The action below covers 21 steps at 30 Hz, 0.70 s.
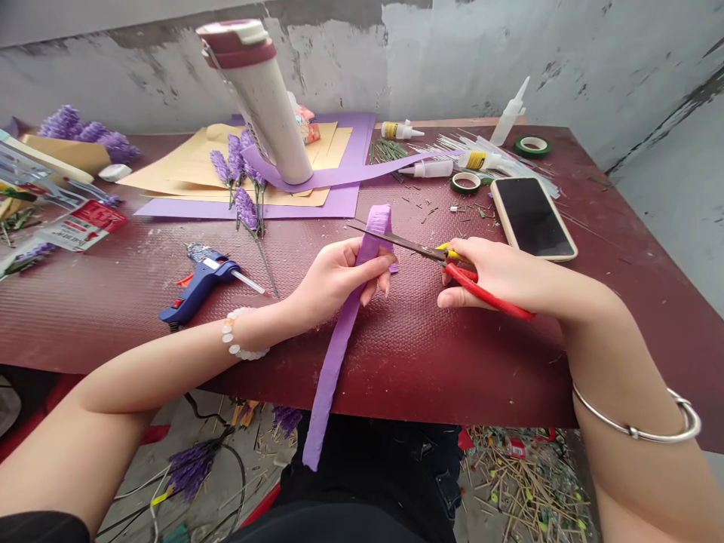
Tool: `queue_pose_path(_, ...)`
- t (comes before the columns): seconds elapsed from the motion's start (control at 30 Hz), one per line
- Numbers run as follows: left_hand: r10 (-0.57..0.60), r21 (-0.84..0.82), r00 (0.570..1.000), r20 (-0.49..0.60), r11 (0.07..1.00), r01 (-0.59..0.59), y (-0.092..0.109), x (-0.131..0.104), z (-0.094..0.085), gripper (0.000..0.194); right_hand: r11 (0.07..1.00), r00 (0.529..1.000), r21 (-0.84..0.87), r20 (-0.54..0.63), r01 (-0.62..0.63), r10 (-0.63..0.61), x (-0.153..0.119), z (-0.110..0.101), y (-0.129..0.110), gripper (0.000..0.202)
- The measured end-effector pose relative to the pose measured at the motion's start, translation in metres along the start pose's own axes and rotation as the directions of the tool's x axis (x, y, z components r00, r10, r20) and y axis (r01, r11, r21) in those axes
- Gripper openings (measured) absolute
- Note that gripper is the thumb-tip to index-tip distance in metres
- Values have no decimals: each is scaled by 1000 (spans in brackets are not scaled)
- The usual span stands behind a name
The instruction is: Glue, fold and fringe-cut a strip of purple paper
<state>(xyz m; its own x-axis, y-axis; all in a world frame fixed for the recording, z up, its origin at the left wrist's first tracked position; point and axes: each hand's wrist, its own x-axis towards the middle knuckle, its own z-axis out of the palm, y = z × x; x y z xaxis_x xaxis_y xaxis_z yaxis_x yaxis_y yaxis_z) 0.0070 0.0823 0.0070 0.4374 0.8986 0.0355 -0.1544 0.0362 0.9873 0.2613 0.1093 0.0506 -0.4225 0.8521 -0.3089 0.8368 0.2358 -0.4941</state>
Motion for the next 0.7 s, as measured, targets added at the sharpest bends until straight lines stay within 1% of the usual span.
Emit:
queue_pose_path(0.13, -15, -32, 999, -28, 999, 14, 2, 1, 1, 40, 1000, 999, 6, -30, 11, -10, -1, -2, 1, 79)
queue_pose_path(0.27, -85, -72, 993, -76, 994, 80, 7, 1, 3, 29, 999, 993, 19, -116, 36, -34, -5, -3, 2, 81)
queue_pose_path(0.4, -133, -111, 983, -128, 987, 119, 8, 1, 4, 31, 998, 979, 40, -200, 48, -40, -6, -1, -4, 85)
queue_pose_path(0.47, -152, -128, 979, -136, 983, 135, 7, 1, 4, 31, 998, 974, 33, -222, 45, -37, -6, 1, -9, 86)
queue_pose_path(0.6, -196, -106, 972, -133, 977, 182, 8, 2, 5, 23, 1000, 971, -7, -239, 29, -30, -5, 3, -14, 87)
queue_pose_path(0.7, -196, -120, 973, -124, 976, 181, 9, 2, 6, 19, 999, 970, -33, -244, 6, -13, -4, 2, -13, 88)
